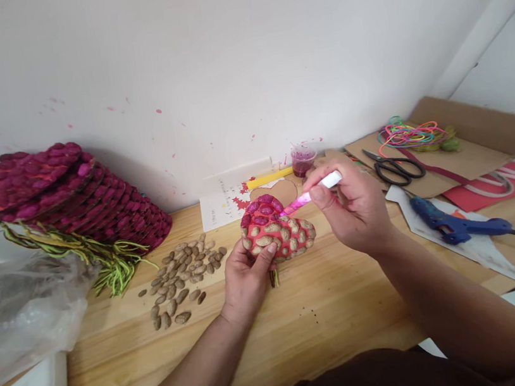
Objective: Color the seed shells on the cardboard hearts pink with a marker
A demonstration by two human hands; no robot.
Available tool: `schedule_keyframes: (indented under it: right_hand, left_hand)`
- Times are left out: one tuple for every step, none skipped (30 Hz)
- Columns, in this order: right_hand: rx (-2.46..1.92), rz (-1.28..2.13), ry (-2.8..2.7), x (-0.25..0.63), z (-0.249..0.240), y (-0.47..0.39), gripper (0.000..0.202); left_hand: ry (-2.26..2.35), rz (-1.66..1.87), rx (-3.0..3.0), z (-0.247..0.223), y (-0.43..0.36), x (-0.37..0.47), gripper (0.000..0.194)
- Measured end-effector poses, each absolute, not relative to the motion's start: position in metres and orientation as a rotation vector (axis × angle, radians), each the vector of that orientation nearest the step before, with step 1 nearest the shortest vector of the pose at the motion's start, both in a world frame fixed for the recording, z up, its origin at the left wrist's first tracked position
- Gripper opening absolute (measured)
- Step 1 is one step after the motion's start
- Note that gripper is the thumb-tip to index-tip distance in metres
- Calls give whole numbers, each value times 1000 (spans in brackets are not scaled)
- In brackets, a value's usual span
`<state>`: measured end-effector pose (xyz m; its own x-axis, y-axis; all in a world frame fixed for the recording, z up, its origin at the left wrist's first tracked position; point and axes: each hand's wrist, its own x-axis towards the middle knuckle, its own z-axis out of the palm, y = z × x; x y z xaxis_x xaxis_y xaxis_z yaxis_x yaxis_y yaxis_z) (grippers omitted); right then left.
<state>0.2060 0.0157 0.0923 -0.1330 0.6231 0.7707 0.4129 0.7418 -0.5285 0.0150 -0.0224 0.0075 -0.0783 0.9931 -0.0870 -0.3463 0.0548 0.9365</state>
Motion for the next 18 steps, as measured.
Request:
schedule_keyframes:
  right_hand:
    - [-825,182,-1776,206,93,16,10]
    - [-832,146,-1792,206,94,15,10]
    - [-836,119,-1806,206,95,15,10]
    - [-839,99,-1818,206,95,15,10]
    - [-841,85,-1827,207,96,14,10]
    - [-843,75,-1832,207,97,14,10]
    - [-846,64,-1834,207,98,13,11]
    - [-848,57,-1835,208,98,12,11]
    - [-848,57,-1831,208,98,12,11]
    - [-846,66,-1824,208,99,11,11]
    - [-841,79,-1817,208,98,11,10]
    - [-833,92,-1812,208,98,11,10]
    - [-823,102,-1811,207,98,11,10]
    - [-812,106,-1813,207,97,11,9]
    - [-806,104,-1817,206,97,11,9]
    - [-805,101,-1822,205,97,11,9]
    - [-807,98,-1829,205,97,12,9]
    - [-810,93,-1835,205,97,12,9]
  left_hand:
    - [1048,1370,852,8,-23,15,44]
    - [1053,1373,855,9,-23,15,44]
    - [1057,1376,860,9,-23,15,44]
    - [1062,1378,869,9,-23,15,44]
    - [1064,1379,880,9,-23,14,43]
    - [1066,1383,890,9,-23,14,43]
    - [1068,1386,897,9,-23,14,42]
    - [1071,1389,900,8,-23,14,41]
    - [1076,1392,900,7,-23,13,41]
    - [1080,1393,899,6,-23,13,41]
    - [1083,1392,896,5,-22,13,41]
    - [1085,1391,895,4,-22,13,42]
    - [1085,1391,893,3,-22,13,42]
    - [1083,1396,890,3,-22,13,42]
    - [1081,1397,890,2,-22,13,43]
    - [1079,1398,892,1,-22,13,42]
    - [1078,1400,896,1,-22,13,42]
    - [1076,1400,903,1,-22,13,41]
